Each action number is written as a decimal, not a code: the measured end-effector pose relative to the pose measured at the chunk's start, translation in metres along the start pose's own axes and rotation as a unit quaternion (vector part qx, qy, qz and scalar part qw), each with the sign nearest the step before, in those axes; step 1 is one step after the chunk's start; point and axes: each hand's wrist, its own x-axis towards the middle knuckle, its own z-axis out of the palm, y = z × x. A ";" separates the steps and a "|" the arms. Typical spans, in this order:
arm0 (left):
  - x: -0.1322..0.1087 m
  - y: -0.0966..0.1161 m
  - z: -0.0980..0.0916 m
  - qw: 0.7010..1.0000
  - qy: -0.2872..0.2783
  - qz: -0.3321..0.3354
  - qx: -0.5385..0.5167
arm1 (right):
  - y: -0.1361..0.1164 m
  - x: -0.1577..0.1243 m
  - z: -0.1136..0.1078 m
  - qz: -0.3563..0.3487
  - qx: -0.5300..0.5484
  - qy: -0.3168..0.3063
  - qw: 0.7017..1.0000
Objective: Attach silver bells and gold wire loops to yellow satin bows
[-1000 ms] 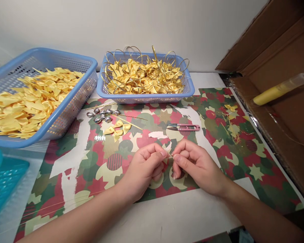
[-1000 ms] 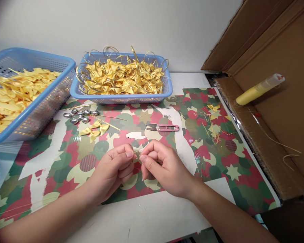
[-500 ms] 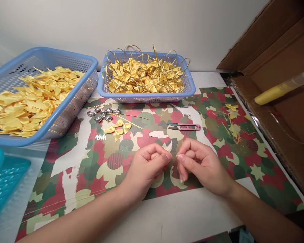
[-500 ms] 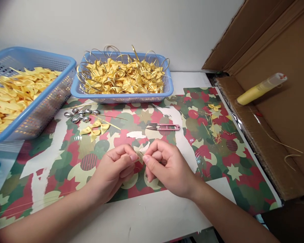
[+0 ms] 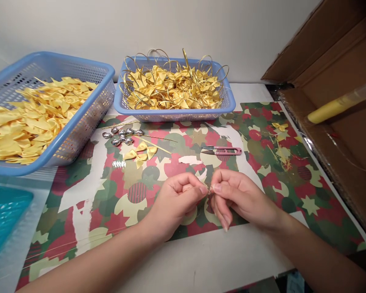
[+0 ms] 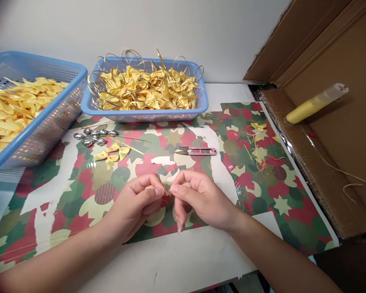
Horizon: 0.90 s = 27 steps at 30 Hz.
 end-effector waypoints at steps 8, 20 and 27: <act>0.000 0.001 0.000 1.000 -0.007 -0.003 -0.004 | 0.000 0.000 0.001 -0.004 -0.007 0.005 1.000; -0.001 0.002 -0.001 1.000 -0.003 -0.007 0.007 | 0.000 0.000 0.001 -0.006 -0.018 0.010 1.000; 0.000 0.003 0.001 1.000 -0.002 -0.006 0.012 | -0.001 0.001 0.001 -0.006 -0.023 0.014 1.000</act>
